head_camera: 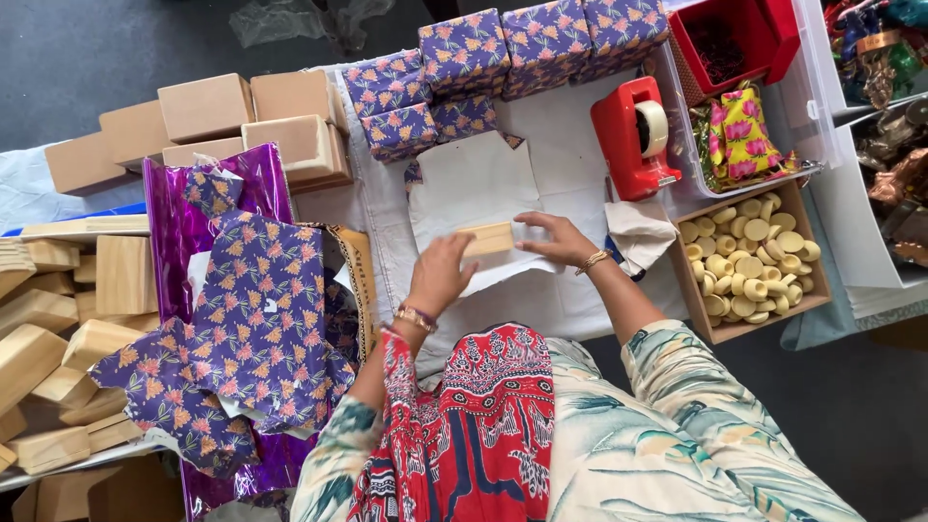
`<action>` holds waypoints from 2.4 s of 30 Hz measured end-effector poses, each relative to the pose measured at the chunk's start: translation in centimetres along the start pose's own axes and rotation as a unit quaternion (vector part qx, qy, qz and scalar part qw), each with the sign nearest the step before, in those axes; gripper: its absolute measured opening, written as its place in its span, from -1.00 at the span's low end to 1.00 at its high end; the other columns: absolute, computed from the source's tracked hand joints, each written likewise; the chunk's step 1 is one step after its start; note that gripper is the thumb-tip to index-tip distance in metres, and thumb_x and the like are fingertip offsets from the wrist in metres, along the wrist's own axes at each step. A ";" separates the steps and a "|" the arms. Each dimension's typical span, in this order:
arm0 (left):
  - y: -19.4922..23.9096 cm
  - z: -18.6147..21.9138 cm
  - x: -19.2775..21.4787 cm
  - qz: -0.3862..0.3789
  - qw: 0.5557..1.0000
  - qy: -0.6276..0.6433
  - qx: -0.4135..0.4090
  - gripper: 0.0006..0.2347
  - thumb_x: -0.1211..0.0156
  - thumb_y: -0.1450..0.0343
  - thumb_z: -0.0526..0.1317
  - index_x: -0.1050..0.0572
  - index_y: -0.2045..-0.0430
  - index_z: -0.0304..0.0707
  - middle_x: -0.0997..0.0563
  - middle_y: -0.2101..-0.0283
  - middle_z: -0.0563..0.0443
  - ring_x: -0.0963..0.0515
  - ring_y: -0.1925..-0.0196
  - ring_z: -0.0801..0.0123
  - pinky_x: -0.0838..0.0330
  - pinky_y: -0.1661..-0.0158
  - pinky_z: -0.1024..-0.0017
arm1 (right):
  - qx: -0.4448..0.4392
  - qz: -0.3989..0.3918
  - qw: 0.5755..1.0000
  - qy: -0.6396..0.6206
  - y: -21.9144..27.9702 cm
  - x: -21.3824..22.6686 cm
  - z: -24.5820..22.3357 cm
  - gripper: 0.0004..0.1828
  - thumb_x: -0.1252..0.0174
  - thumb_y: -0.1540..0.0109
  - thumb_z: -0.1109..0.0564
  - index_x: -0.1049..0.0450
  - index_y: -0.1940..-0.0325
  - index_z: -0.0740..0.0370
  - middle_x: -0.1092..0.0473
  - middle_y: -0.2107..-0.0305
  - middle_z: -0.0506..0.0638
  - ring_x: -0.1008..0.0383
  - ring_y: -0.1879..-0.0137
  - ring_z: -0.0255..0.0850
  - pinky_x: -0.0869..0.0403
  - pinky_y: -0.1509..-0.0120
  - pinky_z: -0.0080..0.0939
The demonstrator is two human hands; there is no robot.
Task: The person wraps small wooden blocks in floral-patterned paper, using scissors to trim the edges and tape to secure the wrapping. They also wipe the wooden blocks with a cloth before wrapping them.
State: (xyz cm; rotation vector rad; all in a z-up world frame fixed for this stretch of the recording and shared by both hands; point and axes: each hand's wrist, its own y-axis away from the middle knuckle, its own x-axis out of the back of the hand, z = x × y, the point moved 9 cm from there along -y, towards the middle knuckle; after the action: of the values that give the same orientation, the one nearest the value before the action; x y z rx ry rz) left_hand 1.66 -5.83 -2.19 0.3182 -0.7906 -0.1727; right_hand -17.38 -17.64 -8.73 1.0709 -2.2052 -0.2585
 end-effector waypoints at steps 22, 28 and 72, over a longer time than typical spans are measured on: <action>-0.8 1.7 -5.3 0.096 0.989 -0.013 -0.113 -0.47 -0.41 -0.28 -0.15 -0.41 -0.14 -0.25 -0.52 -0.03 -0.17 -0.53 -0.06 -0.01 -0.45 -0.06 0.16 | 0.191 0.091 0.958 0.192 7.0 -1.6 -4.1 -0.37 -0.36 -0.02 0.22 -0.47 -0.19 0.00 -0.46 -0.07 0.01 -0.50 -0.08 -0.02 -0.46 -0.14 0.00; -0.3 0.2 -4.6 0.040 0.995 0.034 -0.079 -0.33 -0.50 -0.20 0.04 -0.38 -0.15 -0.27 -0.52 -0.09 -0.23 -0.52 -0.08 -0.06 -0.40 -0.05 0.13 | 0.168 0.116 0.966 0.160 5.3 -0.1 -4.6 -0.84 -0.30 -0.18 0.11 -0.59 0.17 0.12 -0.56 0.30 0.04 -0.57 0.23 0.02 -0.50 0.14 -0.05; 0.0 3.1 -9.7 0.182 0.924 -0.266 -0.204 -0.59 -0.10 -0.39 -0.31 -0.42 -0.16 -0.46 -0.49 -0.26 -0.23 -0.46 -0.33 0.12 -0.32 -0.31 0.31 | -0.019 -0.023 0.977 -0.213 -1.1 -0.7 10.5 -0.66 -0.38 -0.16 0.03 -0.58 0.08 0.25 -0.58 0.30 -0.04 -0.56 0.21 -0.39 -0.55 0.11 -0.35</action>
State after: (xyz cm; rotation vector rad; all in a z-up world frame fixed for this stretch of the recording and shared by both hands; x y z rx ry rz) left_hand -7.29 -3.87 -6.61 -0.2911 -1.3083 -0.0673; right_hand -23.11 -18.94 -17.51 1.1282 -2.5381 -0.5962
